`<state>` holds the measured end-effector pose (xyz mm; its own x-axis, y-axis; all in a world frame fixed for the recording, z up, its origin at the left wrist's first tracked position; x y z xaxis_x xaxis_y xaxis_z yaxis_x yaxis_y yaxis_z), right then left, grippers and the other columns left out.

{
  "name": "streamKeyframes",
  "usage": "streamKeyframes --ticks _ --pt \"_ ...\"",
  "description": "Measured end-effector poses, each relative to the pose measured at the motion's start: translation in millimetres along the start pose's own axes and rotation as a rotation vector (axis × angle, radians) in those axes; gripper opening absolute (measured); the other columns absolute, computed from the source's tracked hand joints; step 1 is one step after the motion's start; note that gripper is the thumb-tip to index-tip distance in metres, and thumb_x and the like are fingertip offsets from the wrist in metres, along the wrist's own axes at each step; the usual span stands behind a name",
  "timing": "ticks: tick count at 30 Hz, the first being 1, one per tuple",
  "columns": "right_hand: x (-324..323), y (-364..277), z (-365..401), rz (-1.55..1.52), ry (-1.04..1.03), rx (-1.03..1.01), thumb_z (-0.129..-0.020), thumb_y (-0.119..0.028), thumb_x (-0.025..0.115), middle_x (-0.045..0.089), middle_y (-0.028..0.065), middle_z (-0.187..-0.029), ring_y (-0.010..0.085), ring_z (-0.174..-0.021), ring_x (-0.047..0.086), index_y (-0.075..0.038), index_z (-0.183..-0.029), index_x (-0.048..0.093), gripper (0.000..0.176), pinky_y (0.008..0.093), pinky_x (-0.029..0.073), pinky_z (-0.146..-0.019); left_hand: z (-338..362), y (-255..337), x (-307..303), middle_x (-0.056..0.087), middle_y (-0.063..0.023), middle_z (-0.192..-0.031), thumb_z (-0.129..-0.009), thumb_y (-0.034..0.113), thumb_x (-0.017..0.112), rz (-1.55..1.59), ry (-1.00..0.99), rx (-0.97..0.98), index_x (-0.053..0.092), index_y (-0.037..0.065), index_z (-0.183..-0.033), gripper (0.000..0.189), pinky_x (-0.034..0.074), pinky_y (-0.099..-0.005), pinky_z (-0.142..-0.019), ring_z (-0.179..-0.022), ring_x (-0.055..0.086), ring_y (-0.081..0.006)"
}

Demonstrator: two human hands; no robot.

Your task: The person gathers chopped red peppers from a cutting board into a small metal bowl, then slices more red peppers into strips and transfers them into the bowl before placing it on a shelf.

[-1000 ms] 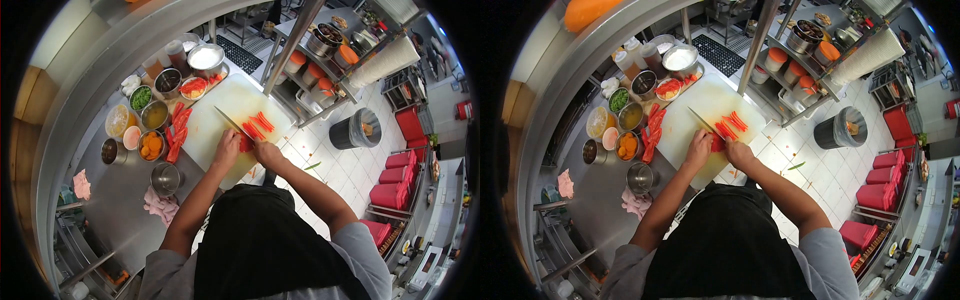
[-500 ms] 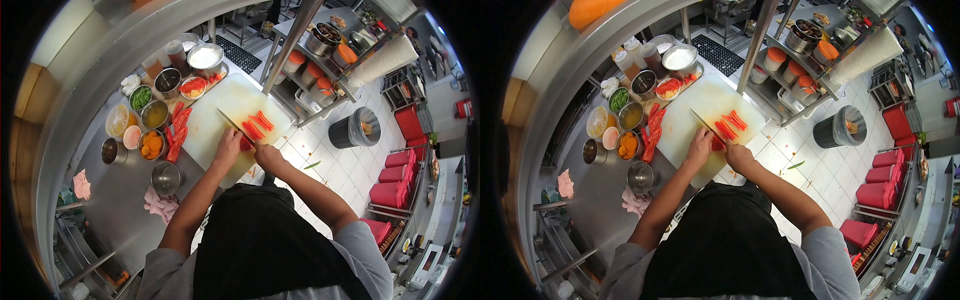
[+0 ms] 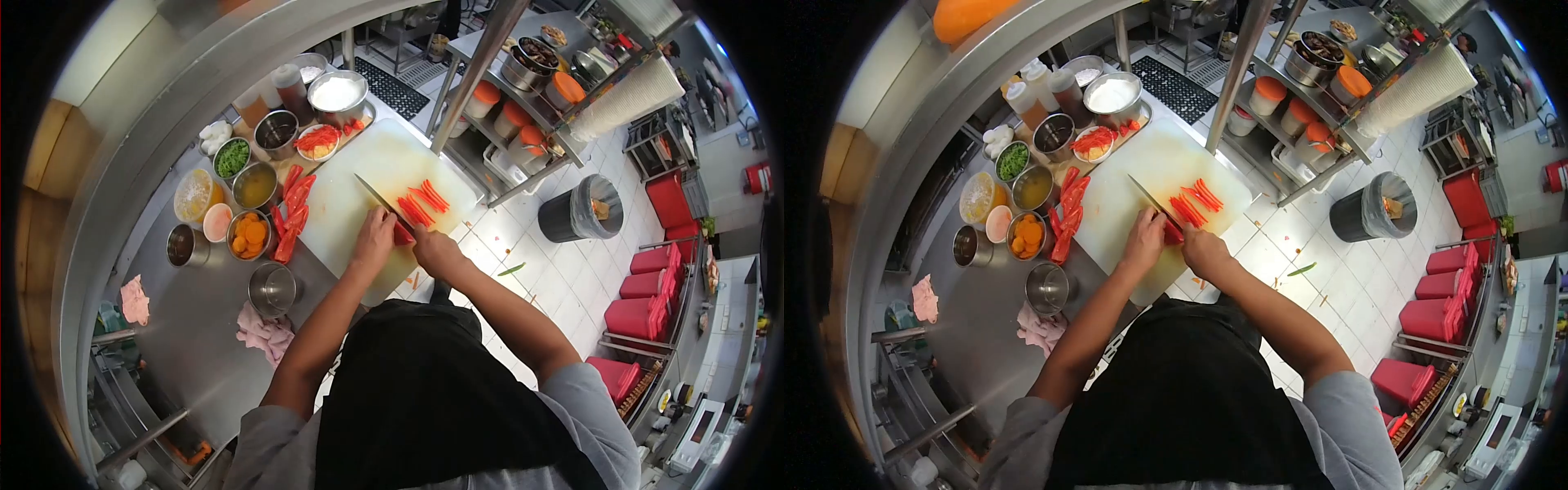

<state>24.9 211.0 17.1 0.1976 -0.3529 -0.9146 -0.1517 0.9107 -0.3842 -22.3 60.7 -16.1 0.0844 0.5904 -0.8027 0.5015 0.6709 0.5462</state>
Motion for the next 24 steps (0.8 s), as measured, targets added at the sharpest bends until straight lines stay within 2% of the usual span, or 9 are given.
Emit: streamKeyframes --ticks 2,5,10,12,14,18,21,24 --pt "-3 -3 9 -0.025 -0.069 0.105 -0.095 -0.014 0.049 0.068 0.0270 -0.075 0.0439 -0.070 0.070 0.002 -0.105 0.050 0.019 0.0529 0.057 -0.063 1 0 0 0.054 -0.0183 -0.108 -0.084 -0.002 0.058 0.017 0.023 -0.016 0.061 -0.001 -0.104 0.020 0.049 -0.0460 -0.093 -0.106 0.055 -0.0374" --pt "24 6 -5 -0.010 -0.023 0.089 -0.094 -0.013 0.050 0.068 0.0281 -0.077 0.0444 -0.073 0.070 0.002 -0.105 0.051 0.019 0.0532 0.057 -0.065 -3 -1 0 0.054 -0.0183 -0.107 -0.085 -0.001 0.057 0.060 0.046 -0.015 0.061 -0.001 -0.103 0.018 0.050 -0.0462 -0.092 -0.105 0.056 -0.0376" --pt "4 -1 4 -0.061 -0.055 0.092 -0.091 -0.015 0.055 0.066 0.0298 -0.075 0.0480 -0.073 0.068 0.002 -0.107 0.048 0.024 0.0558 0.055 -0.066 0 -10 -3 0.055 -0.0184 -0.103 -0.086 0.000 0.056 0.091 -0.019 -0.009 0.061 -0.002 -0.097 0.012 0.050 -0.0460 -0.089 -0.102 0.057 -0.0380" --pt "11 0 7 -0.076 -0.063 0.114 -0.091 -0.015 0.055 0.066 0.0290 -0.074 0.0476 -0.072 0.068 0.002 -0.106 0.048 0.024 0.0555 0.055 -0.065 0 -9 -2 0.055 -0.0181 -0.095 -0.089 -0.002 0.054 0.137 0.089 0.040 0.062 -0.002 -0.091 0.008 0.049 -0.0458 -0.084 -0.094 0.057 -0.0373" --pt "28 4 -6 -0.002 0.033 0.043 -0.093 -0.011 0.051 0.067 0.0278 -0.076 0.0448 -0.069 0.069 0.003 -0.106 0.051 0.019 0.0523 0.057 -0.063 -4 -11 -4 0.055 -0.0182 -0.095 -0.089 -0.002 0.054 0.157 0.075 0.015 0.062 -0.002 -0.091 0.008 0.049 -0.0459 -0.084 -0.095 0.058 -0.0373" --pt "8 -3 -5 0.018 -0.034 0.018 -0.094 -0.012 0.051 0.067 0.0279 -0.076 0.0447 -0.070 0.069 0.004 -0.109 0.051 0.022 0.0525 0.057 -0.064 2 -7 -8 0.056 -0.0179 -0.095 -0.089 -0.003 0.054 0.112 0.062 -0.016 0.062 -0.002 -0.095 0.010 0.051 -0.0455 -0.084 -0.094 0.059 -0.0368" --pt "20 -1 4 -0.052 -0.078 0.111 -0.094 -0.012 0.051 0.068 0.0283 -0.077 0.0444 -0.071 0.070 0.004 -0.109 0.050 0.023 0.0525 0.057 -0.064 2 -7 -9 0.055 -0.0187 -0.097 -0.090 0.002 0.053 0.194 0.019 -0.051 0.060 -0.001 -0.093 0.008 0.049 -0.0462 -0.083 -0.098 0.057 -0.0377" --pt "26 -4 -5 -0.054 -0.001 0.088 -0.094 -0.012 0.051 0.068 0.0289 -0.078 0.0451 -0.073 0.070 0.003 -0.108 0.050 0.021 0.0531 0.057 -0.065 2 -12 -5 0.056 -0.0187 -0.097 -0.090 0.001 0.054 0.183 0.025 -0.016 0.059 -0.001 -0.093 0.007 0.049 -0.0465 -0.083 -0.097 0.058 -0.0377"
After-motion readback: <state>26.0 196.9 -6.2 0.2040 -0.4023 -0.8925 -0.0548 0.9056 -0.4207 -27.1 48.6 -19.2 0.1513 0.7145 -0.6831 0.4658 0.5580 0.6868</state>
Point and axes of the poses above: each hand's wrist, its own z-axis away from the middle knuckle, its own x-axis out of the palm, y = z × x, the point moved 3 cm from there along -z, towards the middle knuckle
